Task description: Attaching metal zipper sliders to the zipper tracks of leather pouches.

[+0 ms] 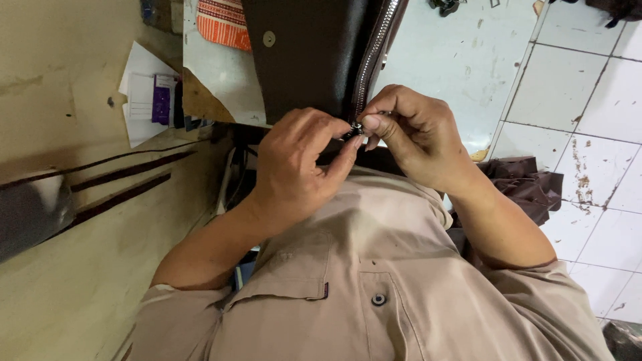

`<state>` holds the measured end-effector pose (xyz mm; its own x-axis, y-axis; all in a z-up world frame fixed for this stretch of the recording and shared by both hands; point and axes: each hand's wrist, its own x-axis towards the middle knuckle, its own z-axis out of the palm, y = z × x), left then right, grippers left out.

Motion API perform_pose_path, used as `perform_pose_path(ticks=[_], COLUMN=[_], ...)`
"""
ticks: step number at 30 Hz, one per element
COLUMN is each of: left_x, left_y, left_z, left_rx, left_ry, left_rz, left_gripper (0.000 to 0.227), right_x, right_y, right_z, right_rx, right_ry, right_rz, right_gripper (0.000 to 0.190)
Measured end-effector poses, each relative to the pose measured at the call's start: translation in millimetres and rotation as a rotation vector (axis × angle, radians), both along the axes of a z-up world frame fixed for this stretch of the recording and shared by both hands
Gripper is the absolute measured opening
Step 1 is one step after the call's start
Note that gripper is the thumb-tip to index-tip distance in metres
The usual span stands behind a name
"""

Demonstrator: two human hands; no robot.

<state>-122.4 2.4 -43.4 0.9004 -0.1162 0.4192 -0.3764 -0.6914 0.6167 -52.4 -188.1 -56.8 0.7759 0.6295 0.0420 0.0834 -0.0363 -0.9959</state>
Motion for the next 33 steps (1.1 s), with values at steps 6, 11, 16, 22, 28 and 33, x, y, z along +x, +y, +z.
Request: perform_pose_path(ticks=[6, 11, 16, 22, 28, 33], left_x=[-2, 3, 41, 69, 68, 62], left_y=[-10, -1, 11, 3, 0, 8], left_z=[-3, 3, -5, -31, -36, -20], left_rx=[-0.096, -0.126, 0.004, 0.074, 0.004, -0.011], left_ry=[0.067, 0.118, 0.177, 0.169, 0.083, 0.117], left_rz=[0.067, -0.021, 0.081, 0.042, -0.002, -0.033], left_gripper=[0.014, 0.007, 0.034, 0.036, 0.031, 0.033], right_x=[0, 0, -1, -1, -3, -2], right_y=[2, 0, 2, -1, -7, -2], right_z=[1, -1, 2, 7, 1, -1], right_rx=[-0.095, -0.111, -0.110, -0.145, -0.189, -0.105], right_ry=[-0.073, -0.001, 0.000, -0.123, -0.236, -0.075], right_rz=[0.026, 0.008, 0.039, 0.069, 0.137, 0.096], right_gripper=[0.018, 0.020, 0.018, 0.018, 0.018, 0.020])
